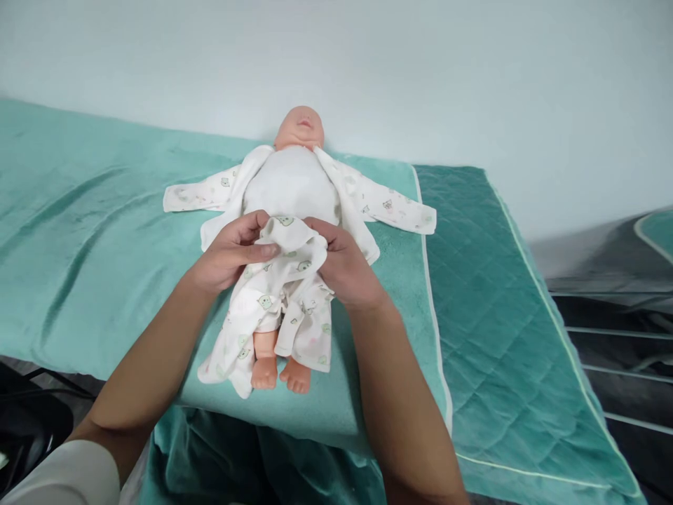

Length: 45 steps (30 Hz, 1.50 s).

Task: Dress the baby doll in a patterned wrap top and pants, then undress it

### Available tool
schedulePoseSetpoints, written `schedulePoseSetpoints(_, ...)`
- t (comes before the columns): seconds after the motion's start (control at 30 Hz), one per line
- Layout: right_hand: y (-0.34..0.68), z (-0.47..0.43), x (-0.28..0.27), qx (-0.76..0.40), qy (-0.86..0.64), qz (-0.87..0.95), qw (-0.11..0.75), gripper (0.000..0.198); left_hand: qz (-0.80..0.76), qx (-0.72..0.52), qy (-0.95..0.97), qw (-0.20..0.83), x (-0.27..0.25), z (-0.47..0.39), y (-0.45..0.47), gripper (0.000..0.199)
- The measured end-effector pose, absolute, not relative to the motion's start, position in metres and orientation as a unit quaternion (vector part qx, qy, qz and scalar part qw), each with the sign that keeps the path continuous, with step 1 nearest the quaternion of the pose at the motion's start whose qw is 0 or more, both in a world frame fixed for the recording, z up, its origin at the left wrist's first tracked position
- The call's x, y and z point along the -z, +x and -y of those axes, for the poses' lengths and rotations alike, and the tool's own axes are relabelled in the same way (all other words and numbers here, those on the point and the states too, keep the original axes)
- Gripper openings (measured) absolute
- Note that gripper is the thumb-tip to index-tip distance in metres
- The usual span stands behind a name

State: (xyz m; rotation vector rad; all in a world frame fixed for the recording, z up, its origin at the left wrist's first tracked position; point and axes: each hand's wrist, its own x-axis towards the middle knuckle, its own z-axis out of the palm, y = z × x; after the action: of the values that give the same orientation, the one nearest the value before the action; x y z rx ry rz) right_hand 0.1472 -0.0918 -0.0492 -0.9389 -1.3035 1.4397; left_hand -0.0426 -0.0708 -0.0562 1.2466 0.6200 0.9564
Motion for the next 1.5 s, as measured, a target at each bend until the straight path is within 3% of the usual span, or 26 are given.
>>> schedulePoseSetpoints(0.53,0.155,0.084,0.053,-0.622,-0.346,0.468,0.523,0.021,-0.270,-0.404,0.536,0.690,0.055,0.071,-0.045,0.036)
schedulePoseSetpoints(0.8,0.149,0.090,0.045,-0.616,-0.381,0.464,0.509,0.012,-0.309,-0.304,0.630,0.644,0.041,0.075,-0.048,0.042)
schedulePoseSetpoints(0.93,0.146,0.093,0.046,-0.578,-0.401,0.483,0.520,0.013,-0.322,-0.390,0.578,0.640,0.049,0.077,-0.043,0.039)
schedulePoseSetpoints(1.1,0.156,0.091,0.048,-0.587,-0.388,0.551,0.449,0.030,-0.358,-0.475,0.533,0.602,0.062,0.077,-0.035,0.041)
schedulePoseSetpoints(1.2,0.161,0.092,0.045,-0.602,-0.348,0.632,0.343,0.044,-0.377,-0.476,0.537,0.586,0.061,0.078,-0.033,0.044)
schedulePoseSetpoints(1.3,0.160,0.095,0.042,-0.610,-0.340,0.665,0.264,0.041,-0.382,-0.471,0.554,0.570,0.057,0.079,-0.033,0.045)
schedulePoseSetpoints(1.5,0.152,0.100,0.040,-0.577,-0.395,0.657,0.283,0.028,-0.371,-0.472,0.582,0.549,0.052,0.081,-0.029,0.038)
